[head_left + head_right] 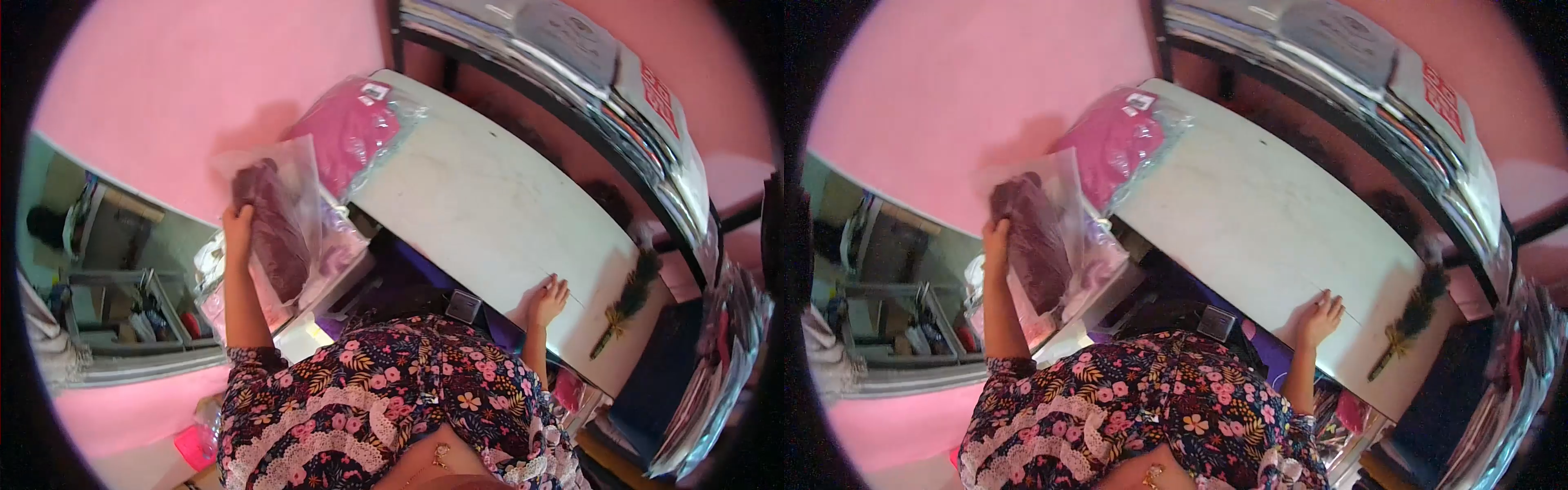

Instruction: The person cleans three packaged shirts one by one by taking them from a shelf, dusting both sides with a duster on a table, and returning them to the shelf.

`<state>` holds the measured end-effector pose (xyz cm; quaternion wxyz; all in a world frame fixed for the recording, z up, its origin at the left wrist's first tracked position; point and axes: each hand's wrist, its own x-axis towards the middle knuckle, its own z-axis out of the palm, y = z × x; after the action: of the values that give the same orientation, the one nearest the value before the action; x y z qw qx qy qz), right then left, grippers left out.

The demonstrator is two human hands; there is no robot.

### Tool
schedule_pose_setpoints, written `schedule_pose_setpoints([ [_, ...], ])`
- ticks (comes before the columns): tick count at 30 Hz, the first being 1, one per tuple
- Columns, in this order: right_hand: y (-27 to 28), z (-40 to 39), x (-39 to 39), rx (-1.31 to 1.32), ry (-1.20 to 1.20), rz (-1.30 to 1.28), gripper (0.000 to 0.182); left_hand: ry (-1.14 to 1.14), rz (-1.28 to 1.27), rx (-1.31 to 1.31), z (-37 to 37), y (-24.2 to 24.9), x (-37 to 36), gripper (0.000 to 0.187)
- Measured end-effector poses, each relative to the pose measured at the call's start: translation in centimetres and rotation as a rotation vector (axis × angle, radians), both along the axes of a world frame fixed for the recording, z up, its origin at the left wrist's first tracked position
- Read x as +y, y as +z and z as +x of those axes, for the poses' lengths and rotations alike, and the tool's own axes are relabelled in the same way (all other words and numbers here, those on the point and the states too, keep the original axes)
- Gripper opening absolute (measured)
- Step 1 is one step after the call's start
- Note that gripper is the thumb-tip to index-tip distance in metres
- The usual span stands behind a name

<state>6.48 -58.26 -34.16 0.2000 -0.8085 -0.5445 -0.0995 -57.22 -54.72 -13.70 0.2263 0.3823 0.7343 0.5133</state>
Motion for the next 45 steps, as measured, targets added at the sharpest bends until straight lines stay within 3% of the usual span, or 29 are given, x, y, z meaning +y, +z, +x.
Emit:
schedule_pose_setpoints([
  [2, 0.9, -0.4, -0.4, 0.119, 0.062, -0.047, 0.042, 0.005, 0.113, -0.284, 3.0, 3.6, 2.1, 0.023],
  [3, 1.1, -0.2, -0.9, 0.182, 0.117, 0.002, 0.042, -0.059, 0.157, -0.308, 3.3, 4.1, 3.2, 0.023],
  [6, 2.8, -0.7, -1.7, 0.403, 0.081, 0.153, 0.042, -0.093, 0.111, -0.137, 10.9, 8.7, 5.7, 0.025],
  [8, 4.6, -0.1, -2.4, 0.463, 0.040, 0.219, 0.043, -0.314, 0.120, -0.011, 11.3, 6.0, 9.3, 0.029],
  [10, 5.8, 1.5, -3.5, 0.217, -0.049, 0.320, 0.045, -0.406, -0.014, 0.067, 15.8, 6.0, 11.6, 0.033],
  [14, 8.7, 3.7, -7.6, 0.127, -0.224, 0.378, 0.050, -0.765, -0.027, 0.089, 26.0, 3.4, 14.1, 0.049],
  [16, 8.6, 4.1, -10.0, 0.050, -0.526, 0.193, 0.056, -1.074, -0.032, -0.385, 30.1, 0.5, 13.4, 0.062],
  [18, 6.7, 4.8, -12.5, 0.045, -0.535, 0.157, 0.059, -1.221, -0.099, 0.041, 31.7, 0.1, 12.4, 0.064],
  [22, 3.3, 4.8, -13.2, 0.273, -0.455, 0.055, 0.059, -1.035, 0.026, 0.159, 28.6, -8.1, 14.3, 0.057],
  [24, 3.5, 5.0, -13.3, 0.330, -0.443, 0.032, 0.059, -0.891, 0.071, 0.462, 27.2, -11.6, 14.6, 0.055],
  [26, 4.9, 1.3, -11.2, 0.304, -0.326, 0.035, 0.053, -0.906, 0.118, 0.536, 24.5, -12.0, 14.6, 0.062],
  [29, 7.3, 1.2, -10.3, 0.355, -0.387, -0.105, 0.046, -0.857, -0.080, 0.817, 25.4, -13.4, 14.0, 0.079],
  [33, 5.0, 2.9, -10.8, 0.475, -0.436, 0.055, 0.043, -0.893, -0.117, 0.925, 26.4, -13.9, 14.4, 0.078],
  [35, 2.9, 3.7, -11.6, 0.810, -0.479, 0.157, 0.039, -0.914, -0.108, 0.931, 27.0, -13.9, 13.9, 0.078],
  [38, 2.8, 1.5, -11.5, 0.868, -0.373, 0.208, 0.038, -0.957, -0.086, 0.911, 29.2, -14.0, 12.5, 0.080],
  [40, 9.7, -4.5, -8.9, 0.764, -0.200, -0.020, 0.037, -0.959, -0.104, 0.896, 31.1, -13.1, 11.2, 0.080],
  [41, 12.2, -6.2, -8.2, 0.697, -0.012, 0.005, 0.038, -1.009, -0.166, 0.903, 32.1, -12.9, 10.9, 0.083],
  [42, 13.7, -7.1, -7.3, 0.625, 0.177, 0.028, 0.039, -1.038, -0.166, 0.899, 32.9, -11.0, 10.1, 0.074],
  [44, 14.7, -8.0, -5.6, 0.664, 0.227, 0.024, 0.039, -1.051, 0.123, 0.259, 31.8, -11.9, 10.9, 0.059],
  [45, 14.9, -8.1, -5.1, 0.698, 0.280, 0.023, 0.040, -0.905, 0.245, 0.246, 30.9, -10.7, 10.7, 0.044],
])
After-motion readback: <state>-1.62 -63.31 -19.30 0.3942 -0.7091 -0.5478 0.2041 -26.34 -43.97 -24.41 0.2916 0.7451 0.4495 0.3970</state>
